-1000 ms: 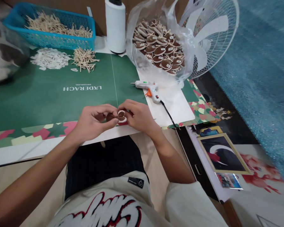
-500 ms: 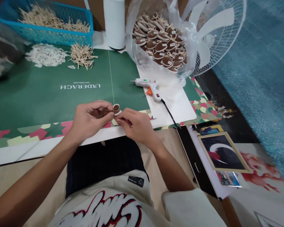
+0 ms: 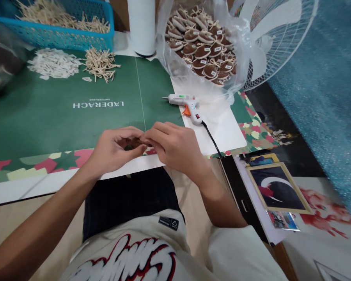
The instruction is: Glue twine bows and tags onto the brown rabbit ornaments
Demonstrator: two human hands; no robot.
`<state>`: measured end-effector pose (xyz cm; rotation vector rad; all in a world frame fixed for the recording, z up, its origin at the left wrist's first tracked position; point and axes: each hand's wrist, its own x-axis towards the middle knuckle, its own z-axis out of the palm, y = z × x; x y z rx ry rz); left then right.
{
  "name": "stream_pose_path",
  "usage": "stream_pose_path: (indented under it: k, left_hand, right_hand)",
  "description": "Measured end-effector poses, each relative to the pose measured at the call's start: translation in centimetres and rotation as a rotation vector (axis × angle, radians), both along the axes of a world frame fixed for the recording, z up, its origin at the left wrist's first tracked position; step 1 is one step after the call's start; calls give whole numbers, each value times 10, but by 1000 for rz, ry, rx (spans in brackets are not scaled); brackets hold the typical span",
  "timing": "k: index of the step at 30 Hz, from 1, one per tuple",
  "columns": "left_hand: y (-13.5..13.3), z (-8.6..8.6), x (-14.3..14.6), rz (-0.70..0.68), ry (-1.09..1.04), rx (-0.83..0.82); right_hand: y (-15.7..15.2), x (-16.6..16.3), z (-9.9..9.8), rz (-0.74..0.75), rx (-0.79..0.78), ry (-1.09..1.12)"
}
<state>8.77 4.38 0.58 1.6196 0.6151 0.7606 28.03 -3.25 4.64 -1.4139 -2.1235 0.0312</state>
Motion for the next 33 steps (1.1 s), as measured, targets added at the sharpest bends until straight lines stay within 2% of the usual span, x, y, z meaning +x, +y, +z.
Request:
stream_pose_path:
  k: [4, 11, 17, 25, 33]
  left_hand:
    - [1, 0, 0, -19, -61, -16]
    - [2, 4, -1, -60, -108, -34]
    - [1, 2, -2, -34, -181, -15]
    - [0, -1, -1, 77, -177, 75]
    - [-3, -3, 2, 191, -131, 117]
  right_hand:
    - [14, 5, 2, 6, -7, -36]
    - [27, 10, 2, 69, -24, 66]
    - [35, 16, -10, 123, -102, 207]
    - [19, 4, -37, 87, -178, 412]
    - [-4, -20, -48, -77, -84, 483]
